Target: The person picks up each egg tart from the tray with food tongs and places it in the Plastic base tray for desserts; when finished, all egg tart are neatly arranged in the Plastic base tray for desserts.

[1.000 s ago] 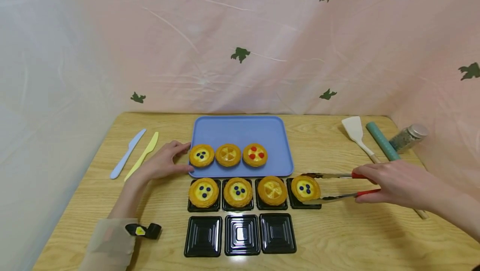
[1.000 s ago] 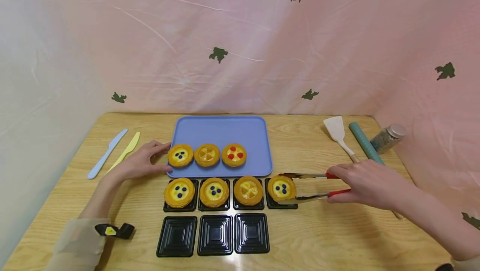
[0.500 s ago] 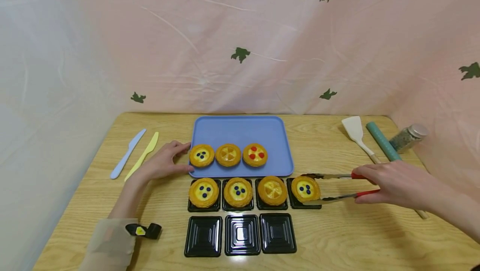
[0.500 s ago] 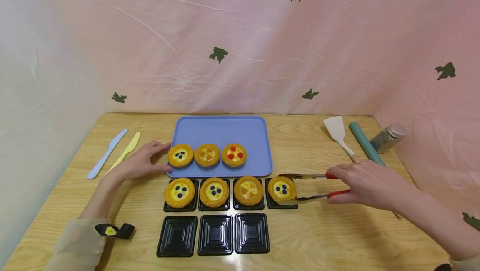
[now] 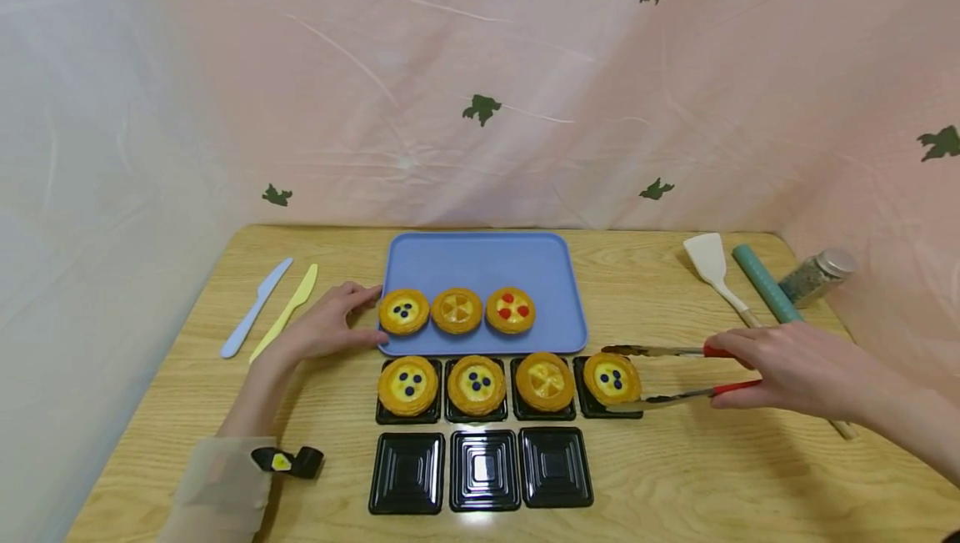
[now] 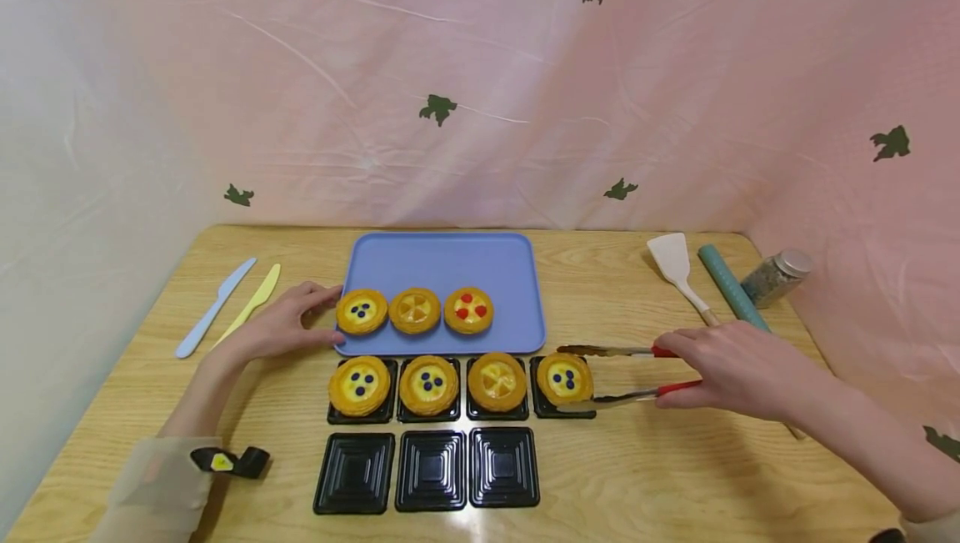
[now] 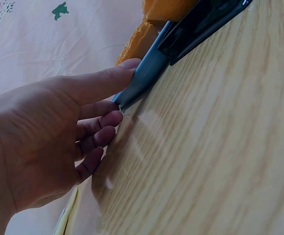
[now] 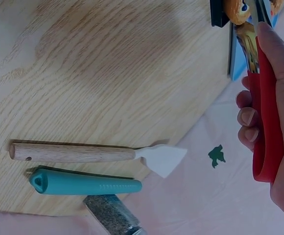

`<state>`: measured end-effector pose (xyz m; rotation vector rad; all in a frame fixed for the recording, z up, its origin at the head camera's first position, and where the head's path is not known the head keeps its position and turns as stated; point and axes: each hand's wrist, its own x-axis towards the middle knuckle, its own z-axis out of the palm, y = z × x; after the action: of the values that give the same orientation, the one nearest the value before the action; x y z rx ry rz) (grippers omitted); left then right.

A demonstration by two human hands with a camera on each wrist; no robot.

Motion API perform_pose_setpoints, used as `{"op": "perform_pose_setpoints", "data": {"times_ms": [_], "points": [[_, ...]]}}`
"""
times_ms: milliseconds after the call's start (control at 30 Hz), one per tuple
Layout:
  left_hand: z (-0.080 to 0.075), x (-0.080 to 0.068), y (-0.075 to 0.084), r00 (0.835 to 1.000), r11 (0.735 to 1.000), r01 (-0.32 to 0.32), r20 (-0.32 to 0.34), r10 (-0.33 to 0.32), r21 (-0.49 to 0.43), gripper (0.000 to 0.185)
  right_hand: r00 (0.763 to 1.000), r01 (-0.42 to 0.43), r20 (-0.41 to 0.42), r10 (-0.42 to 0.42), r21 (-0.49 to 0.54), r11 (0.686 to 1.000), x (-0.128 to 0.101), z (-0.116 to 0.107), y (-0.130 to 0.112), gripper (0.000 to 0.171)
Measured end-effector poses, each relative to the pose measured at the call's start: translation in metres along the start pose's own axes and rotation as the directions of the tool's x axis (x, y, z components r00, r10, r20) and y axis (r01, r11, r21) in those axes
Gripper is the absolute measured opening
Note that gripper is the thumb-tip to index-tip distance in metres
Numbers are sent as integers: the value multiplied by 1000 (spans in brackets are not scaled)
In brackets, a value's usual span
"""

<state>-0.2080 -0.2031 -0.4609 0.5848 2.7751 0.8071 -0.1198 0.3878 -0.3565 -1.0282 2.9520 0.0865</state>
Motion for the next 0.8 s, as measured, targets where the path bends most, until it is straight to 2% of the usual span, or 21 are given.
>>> {"op": "perform_pose_setpoints", "data": {"times_ms": [267,433,633,800], "points": [[0,0,1,1000,1000,3,3,-3,-2,89,1000,5,-8,-4,24,1000,0,-5,0,48],[-1,0,2,1000,1000,9,5,-9,-10,89,1000,-15,-15,16,45,999,6,-17,0,53],[-2,-1,4,1000,1000,6,1,-6,-14,88,998,-70,-3,70,13,997,27,-35,1,55],[-3,-1,4,1000,1000,-5,-1,5,-11,88,994,-104,31,104,10,995,53,-40,-1,59]]}}
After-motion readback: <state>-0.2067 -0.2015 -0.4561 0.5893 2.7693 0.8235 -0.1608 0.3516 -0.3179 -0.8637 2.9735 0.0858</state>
